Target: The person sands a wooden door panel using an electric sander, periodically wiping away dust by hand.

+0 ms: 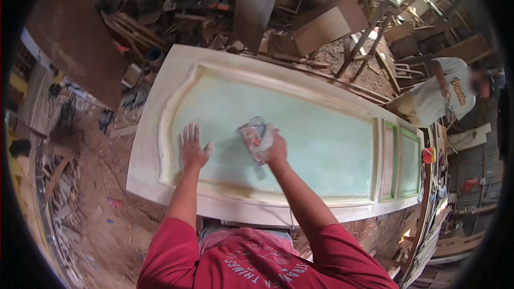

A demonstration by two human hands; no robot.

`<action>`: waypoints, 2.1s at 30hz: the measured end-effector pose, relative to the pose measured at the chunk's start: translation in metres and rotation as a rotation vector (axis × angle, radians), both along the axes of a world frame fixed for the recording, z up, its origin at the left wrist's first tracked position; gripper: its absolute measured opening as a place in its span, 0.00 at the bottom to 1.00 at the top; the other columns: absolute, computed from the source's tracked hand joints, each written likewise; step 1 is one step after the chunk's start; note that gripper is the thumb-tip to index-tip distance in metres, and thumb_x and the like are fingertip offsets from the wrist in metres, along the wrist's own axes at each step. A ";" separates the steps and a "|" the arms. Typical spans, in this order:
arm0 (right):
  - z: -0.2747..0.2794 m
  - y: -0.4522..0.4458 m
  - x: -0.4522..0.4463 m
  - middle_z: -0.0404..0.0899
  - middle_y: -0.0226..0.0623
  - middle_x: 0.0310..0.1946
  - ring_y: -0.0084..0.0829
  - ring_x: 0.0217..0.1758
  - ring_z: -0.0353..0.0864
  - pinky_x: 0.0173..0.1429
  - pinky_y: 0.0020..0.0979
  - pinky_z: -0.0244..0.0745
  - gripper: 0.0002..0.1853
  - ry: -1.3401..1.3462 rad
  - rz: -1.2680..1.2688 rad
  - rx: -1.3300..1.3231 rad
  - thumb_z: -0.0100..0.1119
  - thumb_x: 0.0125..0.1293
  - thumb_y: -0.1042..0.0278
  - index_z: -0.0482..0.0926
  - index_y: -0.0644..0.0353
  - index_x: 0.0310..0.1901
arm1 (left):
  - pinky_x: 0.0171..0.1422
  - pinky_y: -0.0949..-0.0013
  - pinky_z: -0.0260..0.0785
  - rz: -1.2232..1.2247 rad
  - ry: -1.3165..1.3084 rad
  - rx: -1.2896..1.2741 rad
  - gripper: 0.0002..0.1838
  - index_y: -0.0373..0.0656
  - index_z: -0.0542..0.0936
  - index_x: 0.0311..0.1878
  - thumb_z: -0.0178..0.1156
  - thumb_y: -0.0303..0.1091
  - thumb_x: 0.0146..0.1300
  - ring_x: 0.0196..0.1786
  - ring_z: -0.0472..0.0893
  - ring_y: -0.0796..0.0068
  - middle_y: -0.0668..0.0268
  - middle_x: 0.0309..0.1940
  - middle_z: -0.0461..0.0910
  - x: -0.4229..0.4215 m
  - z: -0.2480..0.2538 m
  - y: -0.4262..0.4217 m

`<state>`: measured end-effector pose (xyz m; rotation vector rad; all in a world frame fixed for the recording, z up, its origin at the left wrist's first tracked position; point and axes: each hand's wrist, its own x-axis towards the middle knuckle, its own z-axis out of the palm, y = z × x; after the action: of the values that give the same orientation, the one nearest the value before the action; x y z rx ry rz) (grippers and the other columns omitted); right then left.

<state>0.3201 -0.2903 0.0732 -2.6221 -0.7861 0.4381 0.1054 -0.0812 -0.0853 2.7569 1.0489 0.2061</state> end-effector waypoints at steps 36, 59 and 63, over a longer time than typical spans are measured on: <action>-0.009 -0.298 0.119 0.88 0.63 0.56 0.61 0.57 0.93 0.61 0.53 0.90 0.46 -0.040 -0.631 -0.092 0.78 0.58 0.40 0.75 0.65 0.71 | 0.99 0.36 0.35 0.163 0.165 0.023 0.52 0.35 0.48 0.94 0.56 0.58 0.83 0.97 0.45 0.45 0.44 0.96 0.46 0.030 0.003 -0.080; -0.046 -0.548 0.207 0.93 0.51 0.46 0.55 0.48 0.95 0.52 0.56 0.89 0.31 -0.056 -0.807 0.035 0.76 0.55 0.41 0.88 0.56 0.54 | 0.98 0.34 0.35 -0.480 0.009 -0.132 0.56 0.43 0.52 0.95 0.65 0.64 0.77 0.96 0.49 0.44 0.48 0.95 0.49 0.200 0.003 -0.325; -0.007 -0.522 0.208 0.91 0.60 0.50 0.60 0.55 0.94 0.60 0.56 0.89 0.33 -0.024 -0.799 0.035 0.74 0.60 0.46 0.81 0.62 0.59 | 0.98 0.35 0.35 -0.253 0.062 -0.048 0.56 0.44 0.49 0.96 0.62 0.64 0.79 0.97 0.45 0.44 0.47 0.96 0.46 0.158 0.008 -0.304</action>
<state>0.5281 -0.8120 0.0659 -2.6336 0.2738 0.1535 0.2633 -0.3850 -0.0769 2.8330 0.6968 0.0589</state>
